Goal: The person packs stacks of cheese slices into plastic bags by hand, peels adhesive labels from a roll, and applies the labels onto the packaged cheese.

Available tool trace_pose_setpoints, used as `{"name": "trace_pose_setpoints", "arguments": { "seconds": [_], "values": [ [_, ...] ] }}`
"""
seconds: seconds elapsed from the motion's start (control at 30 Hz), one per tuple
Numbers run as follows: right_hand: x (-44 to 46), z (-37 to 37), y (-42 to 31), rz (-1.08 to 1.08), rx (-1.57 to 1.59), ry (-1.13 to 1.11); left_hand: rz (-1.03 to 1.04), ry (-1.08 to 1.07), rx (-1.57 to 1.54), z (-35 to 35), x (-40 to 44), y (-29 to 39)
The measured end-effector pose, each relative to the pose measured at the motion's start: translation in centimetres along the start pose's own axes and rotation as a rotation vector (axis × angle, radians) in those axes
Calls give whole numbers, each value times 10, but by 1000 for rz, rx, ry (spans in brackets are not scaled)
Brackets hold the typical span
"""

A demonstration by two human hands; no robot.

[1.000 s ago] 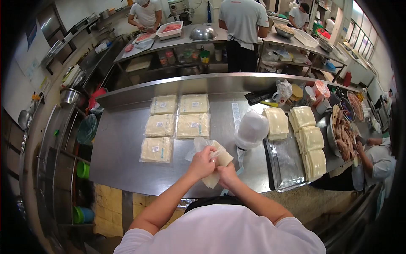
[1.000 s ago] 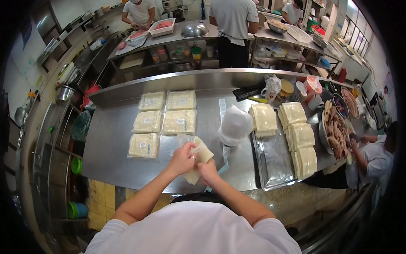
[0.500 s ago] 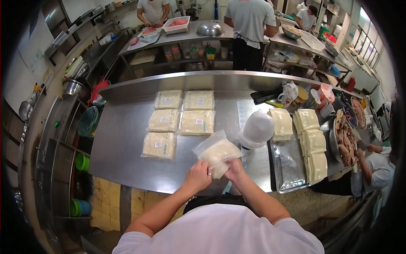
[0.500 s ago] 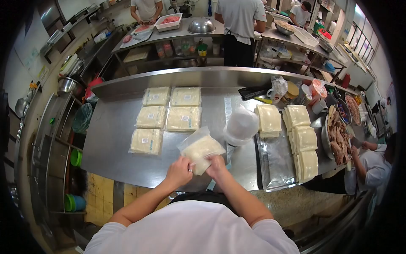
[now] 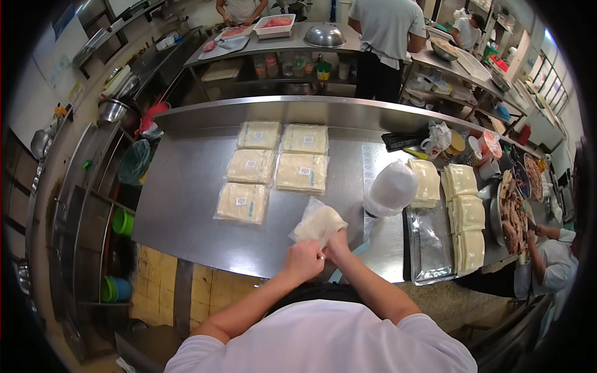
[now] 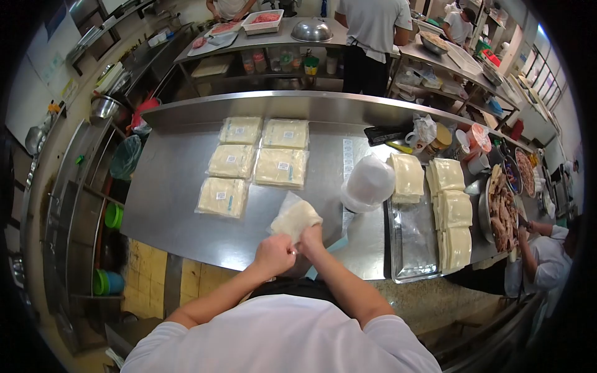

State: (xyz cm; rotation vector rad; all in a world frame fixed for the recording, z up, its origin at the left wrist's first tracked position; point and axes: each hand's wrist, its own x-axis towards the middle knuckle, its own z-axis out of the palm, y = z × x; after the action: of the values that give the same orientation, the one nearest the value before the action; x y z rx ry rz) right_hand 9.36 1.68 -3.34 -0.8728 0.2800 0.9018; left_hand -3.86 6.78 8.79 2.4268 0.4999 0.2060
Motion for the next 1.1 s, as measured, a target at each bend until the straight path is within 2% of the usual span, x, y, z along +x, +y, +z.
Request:
{"name": "trace_pose_setpoints", "arguments": {
  "seconds": [0.1,0.2,0.33,0.4,0.47,0.5,0.6,0.7,0.77,0.8,0.83,0.93,0.97,1.0,1.03,1.1],
  "values": [
    [-15,-1,11,-185,-405,-98,-15,332,22,5,19,-4],
    [-38,18,0,-90,-264,-154,46,298,-86,16,44,-15],
    [-9,-25,39,-221,-148,-266,193,183,-74,29,68,-9],
    [-8,-39,44,-182,-101,-267,312,126,-54,28,67,8],
    [-7,-49,41,-63,-69,-231,313,13,70,27,65,20],
    [-7,-52,38,-2,-50,-213,312,-47,133,24,63,23],
    [-3,-57,27,132,-5,-176,289,-165,71,19,43,35],
    [4,-64,18,195,66,-218,96,77,-80,42,18,8],
    [3,-66,13,237,138,-264,31,-52,5,39,3,-13],
    [-9,-44,2,273,68,-43,-9,-124,44,42,-10,-18],
    [-18,-28,-7,232,5,68,-10,-158,-52,49,-22,-17],
    [34,-94,25,261,-87,-88,-11,-198,-266,48,-29,-11],
    [22,-86,20,228,-46,-101,-28,-186,-302,31,-26,-2],
    [-2,-66,7,195,-8,-114,-47,-172,-340,16,-21,1],
    [-8,-59,3,178,14,-131,-80,-51,-399,2,-15,-5],
    [-10,-54,-2,158,44,-166,-113,446,-200,7,3,-56]
  ]
}}
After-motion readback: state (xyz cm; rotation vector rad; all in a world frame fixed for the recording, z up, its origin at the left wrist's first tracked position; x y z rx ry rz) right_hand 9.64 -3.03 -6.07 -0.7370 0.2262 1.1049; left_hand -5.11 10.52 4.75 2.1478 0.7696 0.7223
